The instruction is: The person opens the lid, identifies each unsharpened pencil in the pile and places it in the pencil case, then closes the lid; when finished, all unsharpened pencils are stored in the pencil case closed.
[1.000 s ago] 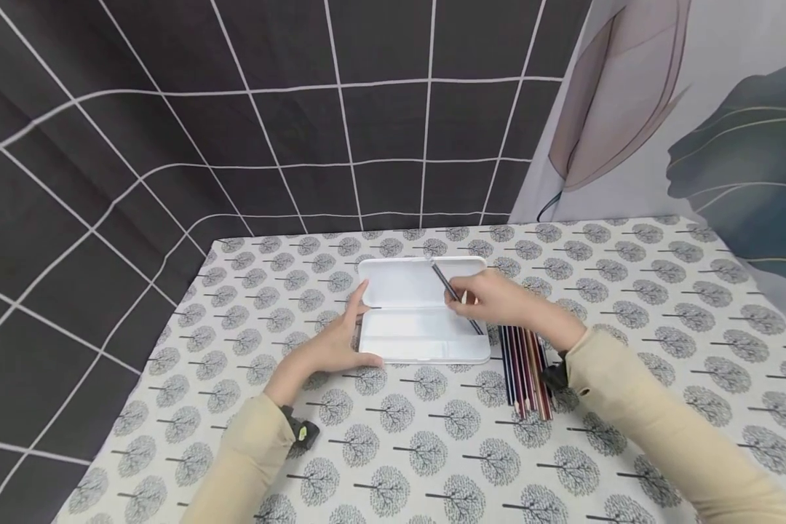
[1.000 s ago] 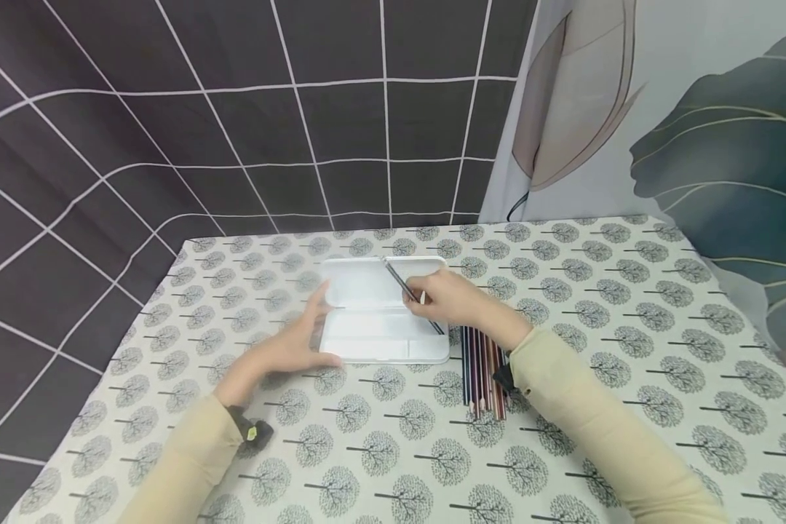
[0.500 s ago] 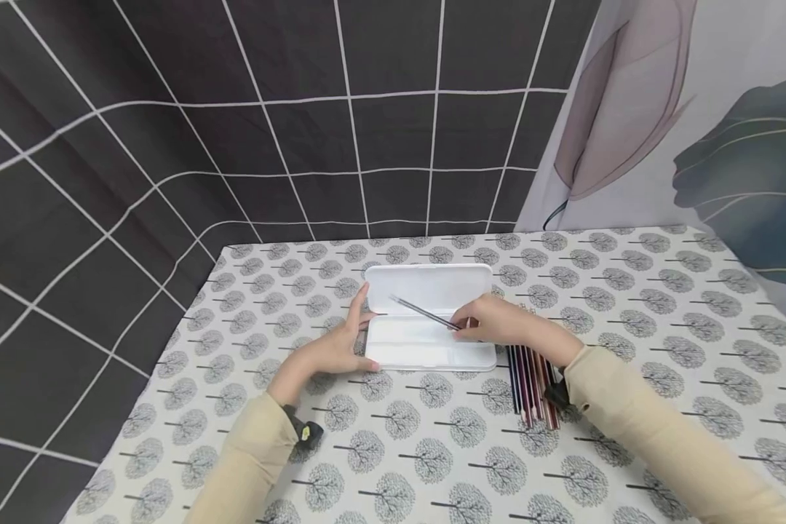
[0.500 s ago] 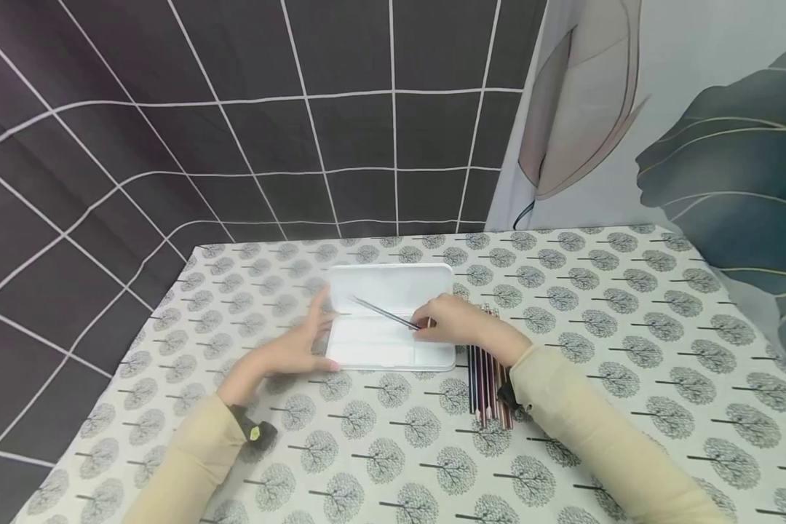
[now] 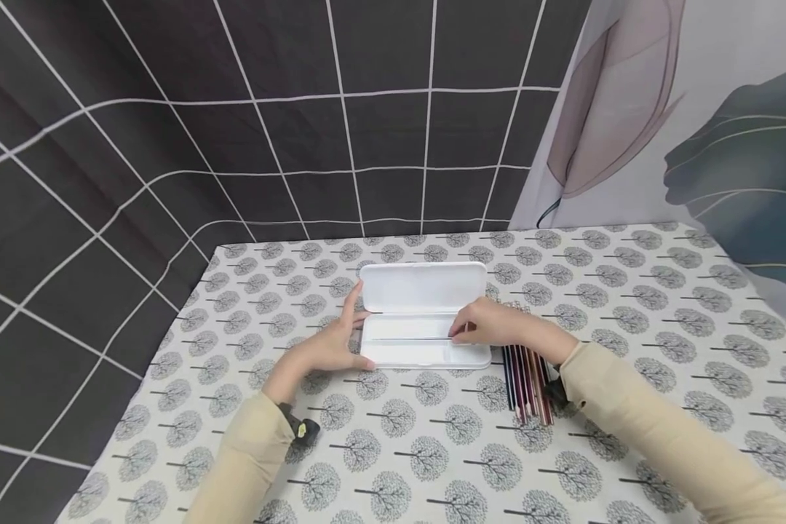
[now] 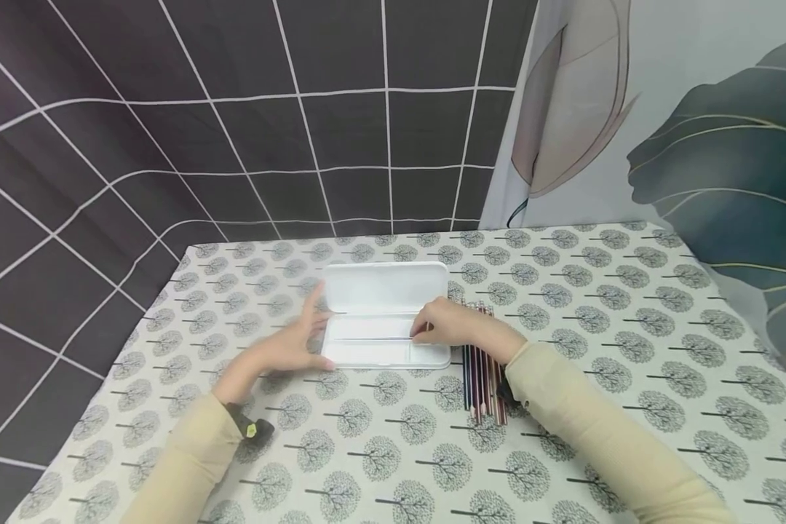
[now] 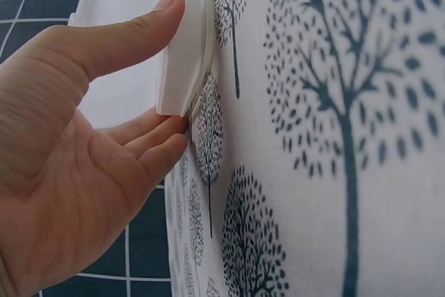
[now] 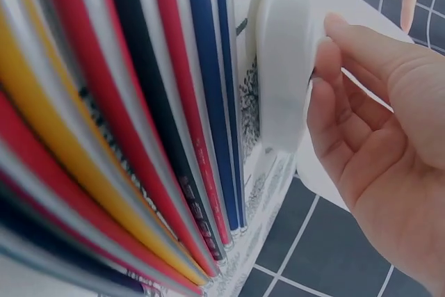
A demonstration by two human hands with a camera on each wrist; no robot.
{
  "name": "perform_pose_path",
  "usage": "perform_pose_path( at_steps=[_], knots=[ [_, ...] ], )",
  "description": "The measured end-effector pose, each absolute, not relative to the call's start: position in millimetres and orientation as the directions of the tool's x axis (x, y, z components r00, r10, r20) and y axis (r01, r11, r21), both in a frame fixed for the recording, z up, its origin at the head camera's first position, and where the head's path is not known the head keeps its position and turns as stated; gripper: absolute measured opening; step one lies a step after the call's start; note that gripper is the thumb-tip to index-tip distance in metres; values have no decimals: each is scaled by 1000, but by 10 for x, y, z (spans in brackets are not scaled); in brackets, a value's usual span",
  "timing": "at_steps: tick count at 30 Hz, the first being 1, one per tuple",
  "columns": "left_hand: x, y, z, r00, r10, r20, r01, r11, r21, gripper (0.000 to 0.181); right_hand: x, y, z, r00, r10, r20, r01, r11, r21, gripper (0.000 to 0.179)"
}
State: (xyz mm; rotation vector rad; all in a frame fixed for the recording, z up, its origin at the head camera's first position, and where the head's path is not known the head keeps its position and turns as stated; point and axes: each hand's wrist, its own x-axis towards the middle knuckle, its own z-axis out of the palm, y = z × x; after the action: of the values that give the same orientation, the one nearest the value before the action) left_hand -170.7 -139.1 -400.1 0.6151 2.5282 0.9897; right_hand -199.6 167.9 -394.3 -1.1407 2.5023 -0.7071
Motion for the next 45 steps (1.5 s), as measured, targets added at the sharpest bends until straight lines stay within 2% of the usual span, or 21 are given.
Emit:
perform_pose_path(
  at_steps=[4, 8, 12, 17, 25, 29, 33, 38, 45],
  knots=[
    [-1723, -1416, -3989, -840, 517, -164, 281, 673, 684, 134, -2004, 1712, -3921, -647, -758, -81, -609, 578, -544, 16],
    [-1726, -1433, -3977, -829, 541, -144, 322, 670, 669, 128, -1999, 1783, -3885, -660, -750, -29, -625, 570, -533, 18],
    [-1719, -1433, -3965, -827, 542, -148, 322, 673, 666, 127, -1976, 1907, -3843, -702, -711, 39, -617, 580, -532, 18],
    [-1723, -1393, -3973, -860, 490, -144, 279, 687, 671, 132, -1948, 2101, -3884, -784, -616, 72, -541, 623, -565, 17],
    [-1727, -1374, -4034, -862, 483, -152, 267, 688, 675, 133, -1851, 2235, -4084, -877, -475, 65, -432, 724, -538, 6],
    [-1754, -1388, -4005, -871, 477, -117, 278, 675, 684, 133, -1856, 2211, -4105, -905, -421, 62, -387, 754, -530, 9],
    [-1765, -1369, -3961, -868, 483, -117, 277, 665, 694, 134, -1894, 2196, -4107, -930, -365, 32, -325, 783, -531, 16],
    [-1757, -1341, -3966, -865, 483, -139, 277, 688, 671, 136, -1901, 2165, -4087, -947, -314, -66, -233, 814, -532, 23],
    [-1747, -1344, -3975, -866, 480, -143, 274, 694, 666, 136, -1896, 2088, -4020, -934, -328, -139, -219, 837, -501, 25]
  ],
)
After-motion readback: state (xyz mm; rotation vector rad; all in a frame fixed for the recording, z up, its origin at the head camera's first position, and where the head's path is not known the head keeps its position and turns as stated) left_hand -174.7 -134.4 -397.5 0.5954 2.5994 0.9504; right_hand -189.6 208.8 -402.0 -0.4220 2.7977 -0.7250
